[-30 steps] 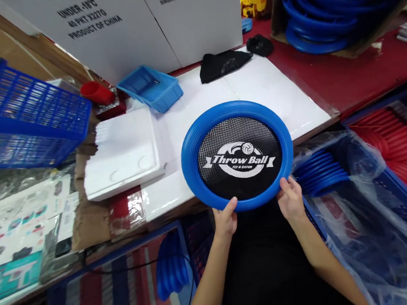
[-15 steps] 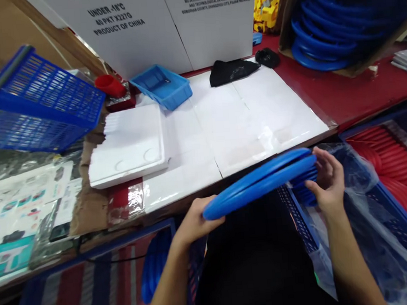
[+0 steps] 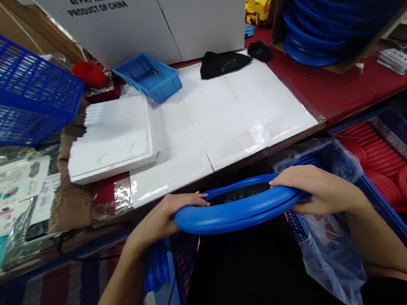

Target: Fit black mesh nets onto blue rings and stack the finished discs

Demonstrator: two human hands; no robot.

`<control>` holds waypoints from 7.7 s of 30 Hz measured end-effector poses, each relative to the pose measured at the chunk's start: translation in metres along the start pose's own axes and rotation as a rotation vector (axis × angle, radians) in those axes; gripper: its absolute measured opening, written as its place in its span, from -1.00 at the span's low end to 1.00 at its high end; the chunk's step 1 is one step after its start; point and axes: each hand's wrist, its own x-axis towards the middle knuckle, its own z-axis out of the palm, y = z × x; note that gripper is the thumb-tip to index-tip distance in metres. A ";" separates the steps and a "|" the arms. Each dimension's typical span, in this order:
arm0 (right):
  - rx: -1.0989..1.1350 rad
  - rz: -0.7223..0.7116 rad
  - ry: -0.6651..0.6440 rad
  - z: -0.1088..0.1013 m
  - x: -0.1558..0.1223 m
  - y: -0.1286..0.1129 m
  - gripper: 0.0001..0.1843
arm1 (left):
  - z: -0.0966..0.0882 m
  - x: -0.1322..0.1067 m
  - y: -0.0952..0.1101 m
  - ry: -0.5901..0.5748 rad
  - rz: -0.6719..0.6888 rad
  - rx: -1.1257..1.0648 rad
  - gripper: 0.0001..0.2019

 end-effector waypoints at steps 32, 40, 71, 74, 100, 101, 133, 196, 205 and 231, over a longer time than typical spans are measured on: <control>0.014 0.020 0.180 0.013 0.001 0.009 -0.44 | 0.003 0.023 0.107 0.291 0.282 0.420 -0.42; 0.141 0.108 0.214 0.014 -0.023 0.039 -0.49 | -0.011 0.005 0.069 0.178 0.143 0.204 -0.23; 0.061 0.166 0.101 0.017 0.002 0.018 -0.41 | 0.001 -0.013 -0.006 0.296 0.162 -0.233 -0.68; 0.104 0.171 0.171 0.031 0.010 0.019 -0.48 | 0.004 -0.004 0.011 0.256 0.053 -0.091 -0.63; -0.107 -0.108 0.360 0.041 0.009 0.008 -0.42 | 0.021 0.032 0.021 0.374 0.419 0.078 -0.47; -0.101 -0.114 0.379 0.043 0.009 0.009 -0.42 | 0.022 0.032 0.021 0.392 0.423 0.084 -0.44; -0.021 -0.051 0.351 0.042 0.007 -0.030 -0.48 | 0.025 0.031 0.089 0.420 0.416 0.176 -0.44; 0.001 0.049 0.203 0.067 -0.006 0.016 -0.41 | 0.032 0.041 0.039 0.133 0.213 0.206 -0.34; -0.163 0.051 0.283 0.092 0.000 0.010 -0.48 | 0.083 0.066 0.050 0.310 0.272 0.576 -0.50; -0.020 0.019 0.299 0.086 0.011 0.003 -0.28 | 0.026 0.041 0.056 0.027 0.105 0.288 -0.43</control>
